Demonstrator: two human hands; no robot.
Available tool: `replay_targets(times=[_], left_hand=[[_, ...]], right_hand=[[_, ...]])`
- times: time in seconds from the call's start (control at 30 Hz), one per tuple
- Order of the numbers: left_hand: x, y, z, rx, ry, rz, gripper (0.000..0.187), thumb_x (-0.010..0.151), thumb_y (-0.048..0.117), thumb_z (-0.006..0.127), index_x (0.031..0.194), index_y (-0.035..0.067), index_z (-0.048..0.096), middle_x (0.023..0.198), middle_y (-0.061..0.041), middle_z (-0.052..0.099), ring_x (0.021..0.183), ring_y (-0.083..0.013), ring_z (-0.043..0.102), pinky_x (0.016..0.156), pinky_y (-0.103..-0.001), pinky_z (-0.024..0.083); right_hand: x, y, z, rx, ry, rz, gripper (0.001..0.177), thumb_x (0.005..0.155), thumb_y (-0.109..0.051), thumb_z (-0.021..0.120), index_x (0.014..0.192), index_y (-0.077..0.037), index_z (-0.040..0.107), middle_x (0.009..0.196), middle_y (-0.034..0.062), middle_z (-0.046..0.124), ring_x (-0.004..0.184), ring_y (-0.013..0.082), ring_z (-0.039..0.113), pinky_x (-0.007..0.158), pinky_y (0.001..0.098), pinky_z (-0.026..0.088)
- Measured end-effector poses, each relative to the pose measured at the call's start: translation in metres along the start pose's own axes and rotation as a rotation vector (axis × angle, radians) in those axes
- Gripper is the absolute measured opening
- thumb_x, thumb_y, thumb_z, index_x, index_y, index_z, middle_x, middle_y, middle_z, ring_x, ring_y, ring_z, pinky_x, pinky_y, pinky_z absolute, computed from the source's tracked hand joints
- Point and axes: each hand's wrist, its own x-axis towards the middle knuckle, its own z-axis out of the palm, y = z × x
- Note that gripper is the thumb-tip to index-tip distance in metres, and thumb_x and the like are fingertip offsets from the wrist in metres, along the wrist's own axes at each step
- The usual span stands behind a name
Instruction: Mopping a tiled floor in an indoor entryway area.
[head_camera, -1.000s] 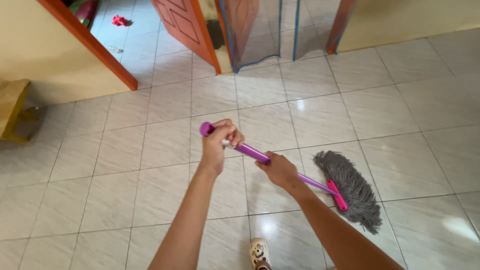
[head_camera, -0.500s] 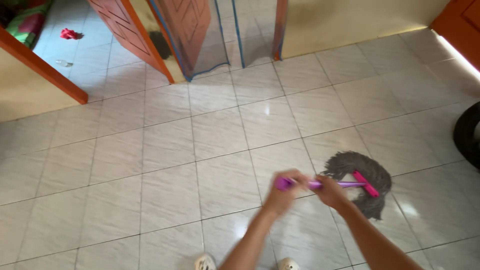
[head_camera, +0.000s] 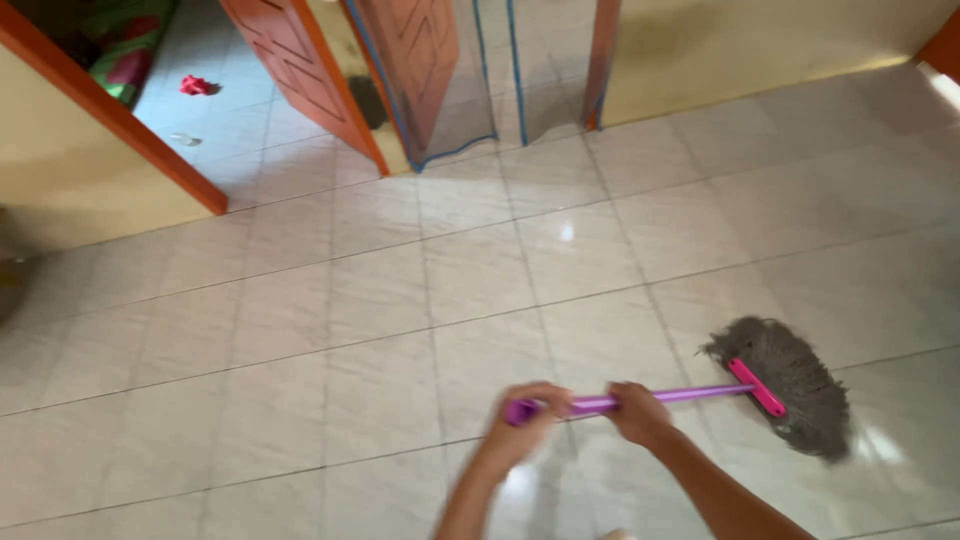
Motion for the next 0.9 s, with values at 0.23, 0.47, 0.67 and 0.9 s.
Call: replay_targets(times=[0.23,0.47,0.67,0.9], left_hand=[[-0.105,0.111,-0.198,-0.026,0.223,-0.115,0.036,0.102,0.028,0.058,0.073,0.006,0.056,0.075,-0.005,0.061,0.083,-0.0167,0.061,0.091,-0.035,0.049],[-0.142,0.175,-0.292,-0.104,0.432,0.221,0.048,0.108,0.033,0.043,0.066,0.011,0.042,0.058,-0.009,0.048,0.065,-0.0260,0.052,0.096,-0.049,0.049],[-0.107,0.180,-0.274,-0.014,0.418,0.228,0.029,0.090,0.021,0.048,0.064,0.011,0.041,0.056,-0.010,0.049,0.063,-0.0258,0.052,0.097,-0.048,0.048],[-0.035,0.116,-0.164,-0.178,0.259,0.191,0.024,0.087,0.020,0.051,0.067,0.008,0.045,0.058,-0.010,0.051,0.060,-0.0264,0.055,0.080,-0.044,0.049]], right_hand=[[-0.012,-0.263,0.069,0.004,-0.184,-0.093,0.025,0.087,-0.043,0.074,0.088,-0.017,0.071,0.090,0.0037,0.074,0.093,0.0291,0.069,0.083,0.0497,0.045],[-0.037,-0.417,0.077,0.276,-0.293,-0.151,0.040,0.088,-0.048,0.073,0.094,-0.009,0.072,0.085,0.0109,0.075,0.083,0.0300,0.072,0.077,0.0424,0.055],[-0.034,-0.396,0.055,0.306,-0.239,-0.268,0.041,0.091,-0.045,0.071,0.101,-0.006,0.067,0.090,0.0110,0.072,0.085,0.0301,0.069,0.076,0.0437,0.055],[-0.039,-0.266,-0.014,0.304,-0.196,-0.109,0.035,0.092,-0.045,0.067,0.095,-0.011,0.065,0.088,0.0081,0.072,0.085,0.0278,0.070,0.077,0.0431,0.055]])
